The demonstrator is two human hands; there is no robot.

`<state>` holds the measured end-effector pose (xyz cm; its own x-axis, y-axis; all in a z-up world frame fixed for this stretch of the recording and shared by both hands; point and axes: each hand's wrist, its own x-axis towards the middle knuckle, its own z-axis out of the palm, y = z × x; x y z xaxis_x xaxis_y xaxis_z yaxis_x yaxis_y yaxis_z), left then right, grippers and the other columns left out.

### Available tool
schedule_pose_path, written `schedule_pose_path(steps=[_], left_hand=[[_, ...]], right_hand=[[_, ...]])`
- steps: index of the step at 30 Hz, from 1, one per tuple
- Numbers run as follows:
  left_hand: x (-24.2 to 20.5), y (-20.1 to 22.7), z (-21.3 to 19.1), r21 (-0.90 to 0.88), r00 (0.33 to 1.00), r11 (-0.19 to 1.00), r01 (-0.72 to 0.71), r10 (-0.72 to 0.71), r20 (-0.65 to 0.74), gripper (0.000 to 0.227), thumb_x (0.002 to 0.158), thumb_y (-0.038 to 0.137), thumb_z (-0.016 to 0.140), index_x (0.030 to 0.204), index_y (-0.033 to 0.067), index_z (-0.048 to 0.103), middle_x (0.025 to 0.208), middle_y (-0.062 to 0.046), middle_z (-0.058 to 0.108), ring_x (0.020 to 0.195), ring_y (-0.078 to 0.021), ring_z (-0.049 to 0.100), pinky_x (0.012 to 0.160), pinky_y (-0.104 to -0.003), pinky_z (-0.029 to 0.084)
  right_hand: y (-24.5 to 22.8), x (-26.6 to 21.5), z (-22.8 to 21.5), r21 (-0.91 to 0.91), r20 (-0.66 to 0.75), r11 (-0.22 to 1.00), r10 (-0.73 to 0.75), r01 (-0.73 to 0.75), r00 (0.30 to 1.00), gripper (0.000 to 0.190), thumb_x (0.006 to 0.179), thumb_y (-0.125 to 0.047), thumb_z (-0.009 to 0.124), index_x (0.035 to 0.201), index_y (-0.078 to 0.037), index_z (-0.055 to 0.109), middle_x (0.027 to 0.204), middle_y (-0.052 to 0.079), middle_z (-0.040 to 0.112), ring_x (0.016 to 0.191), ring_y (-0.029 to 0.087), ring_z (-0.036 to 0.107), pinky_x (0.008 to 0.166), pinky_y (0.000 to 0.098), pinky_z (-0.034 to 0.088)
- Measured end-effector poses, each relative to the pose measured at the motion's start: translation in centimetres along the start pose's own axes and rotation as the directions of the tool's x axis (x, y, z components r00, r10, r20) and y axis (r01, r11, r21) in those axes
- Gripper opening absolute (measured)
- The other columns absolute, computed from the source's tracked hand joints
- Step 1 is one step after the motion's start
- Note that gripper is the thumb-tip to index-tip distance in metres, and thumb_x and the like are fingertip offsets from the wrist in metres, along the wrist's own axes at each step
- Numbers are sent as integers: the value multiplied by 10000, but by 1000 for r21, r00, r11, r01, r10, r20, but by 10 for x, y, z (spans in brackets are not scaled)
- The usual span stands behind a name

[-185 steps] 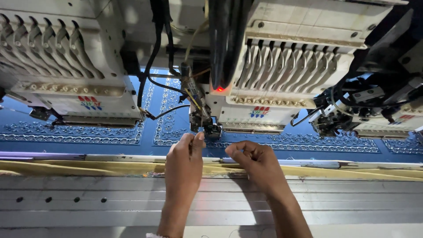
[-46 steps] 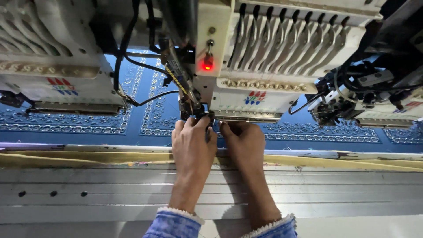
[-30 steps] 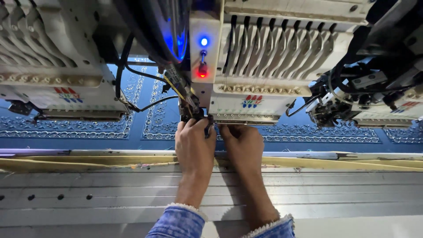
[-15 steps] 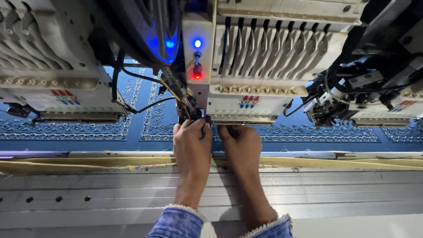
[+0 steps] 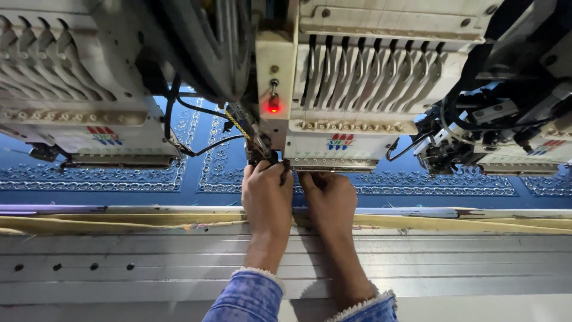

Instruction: Unpacking thread spools from a box and then threading and adjusting an industrial multi-head embroidery machine.

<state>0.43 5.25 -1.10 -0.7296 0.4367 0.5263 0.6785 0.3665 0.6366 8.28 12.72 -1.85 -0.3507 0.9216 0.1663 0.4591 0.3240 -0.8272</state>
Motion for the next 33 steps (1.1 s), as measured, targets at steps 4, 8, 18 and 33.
schedule_pose_path(steps=[4, 8, 18, 33], left_hand=[[-2, 4, 4, 212, 999, 976, -40, 36, 23, 118, 795, 162, 787, 774, 54, 744, 896, -111, 675, 948, -331, 612, 846, -460, 504], [-12, 9, -9, 142, 998, 988, 53, -49, -35, 99, 815, 163, 760, 872, 83, 751, 894, -94, 660, 939, -313, 606, 829, -455, 500], [-17, -13, -14, -486, 946, 838, 247, -318, -66, 169, 1007, 161, 587, 1083, 15, 624, 1014, -76, 570, 876, -186, 592, 805, -319, 498], [-14, -24, -13, -887, 645, -286, 363, -610, 461, 89, 1021, 50, 469, 1109, 58, 454, 788, -24, 497, 711, -129, 497, 813, -351, 517]], right_hand=[[4, 2, 1, -45, 29, 996, -78, 79, 997, 330, 866, -358, 692, 921, -46, 785, 767, 184, 739, 712, 376, 731, 664, 433, 559], [10, -5, -4, 37, 110, 976, -216, 214, 970, 289, 864, -296, 652, 985, -56, 758, 853, 167, 767, 795, 346, 762, 728, 415, 579], [-4, -16, -11, -62, 68, 865, -494, 498, 867, 258, 806, -200, 690, 1004, -40, 730, 886, 162, 773, 844, 406, 717, 774, 499, 481], [-2, -20, -11, 37, 10, 927, -374, 373, 928, 280, 863, -157, 639, 1096, -72, 766, 1064, 141, 780, 990, 334, 718, 901, 399, 535]])
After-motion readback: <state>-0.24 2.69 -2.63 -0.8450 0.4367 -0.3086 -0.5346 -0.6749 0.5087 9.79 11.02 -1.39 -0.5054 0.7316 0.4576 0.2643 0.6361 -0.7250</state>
